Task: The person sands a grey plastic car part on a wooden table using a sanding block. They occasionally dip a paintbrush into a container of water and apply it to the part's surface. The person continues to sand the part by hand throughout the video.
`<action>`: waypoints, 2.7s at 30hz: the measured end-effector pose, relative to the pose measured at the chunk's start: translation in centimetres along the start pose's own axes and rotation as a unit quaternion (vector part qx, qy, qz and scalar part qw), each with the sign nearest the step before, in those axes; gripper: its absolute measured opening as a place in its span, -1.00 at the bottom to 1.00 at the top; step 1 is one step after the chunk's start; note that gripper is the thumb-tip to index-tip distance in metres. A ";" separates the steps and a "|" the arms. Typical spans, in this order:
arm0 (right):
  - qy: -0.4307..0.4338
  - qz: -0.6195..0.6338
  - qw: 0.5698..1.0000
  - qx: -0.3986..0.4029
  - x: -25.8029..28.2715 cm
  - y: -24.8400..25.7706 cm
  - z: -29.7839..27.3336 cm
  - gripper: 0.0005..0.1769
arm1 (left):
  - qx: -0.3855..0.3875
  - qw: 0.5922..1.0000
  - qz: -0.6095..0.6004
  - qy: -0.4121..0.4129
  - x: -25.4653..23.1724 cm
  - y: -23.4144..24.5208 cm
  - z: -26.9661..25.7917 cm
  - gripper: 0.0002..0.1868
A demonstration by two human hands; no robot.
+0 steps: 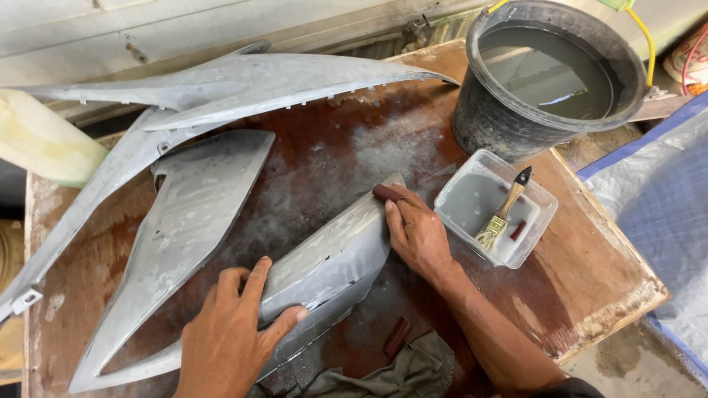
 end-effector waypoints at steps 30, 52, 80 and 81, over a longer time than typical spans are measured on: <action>0.123 -0.020 0.990 0.059 0.9 1.0 -1.4 -0.70 | -0.075 0.985 0.023 -0.154 -3.8 -2.4 1.9 -0.10; 0.088 -0.063 0.994 -0.014 -1.1 0.9 -2.3 -0.72 | -0.086 0.985 0.041 -0.143 -3.8 -2.5 1.8 -0.08; 0.095 -0.070 0.992 -0.031 -1.9 0.7 -2.0 -0.81 | -0.075 0.987 0.050 -0.129 -3.6 -2.8 2.0 -0.06; 0.060 -0.099 0.993 -0.039 -3.0 0.3 -2.0 -0.74 | -0.079 0.987 0.053 -0.130 -3.5 -2.9 2.0 -0.06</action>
Point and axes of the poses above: each hand's wrist, its own z-axis towards the middle knuckle, its own y-axis out of the back of the hand, x = y × z, the point moved 3 cm from there along z, towards the middle knuckle, and after that the axes turned 6 degrees about -z, right-handed, at the moved point
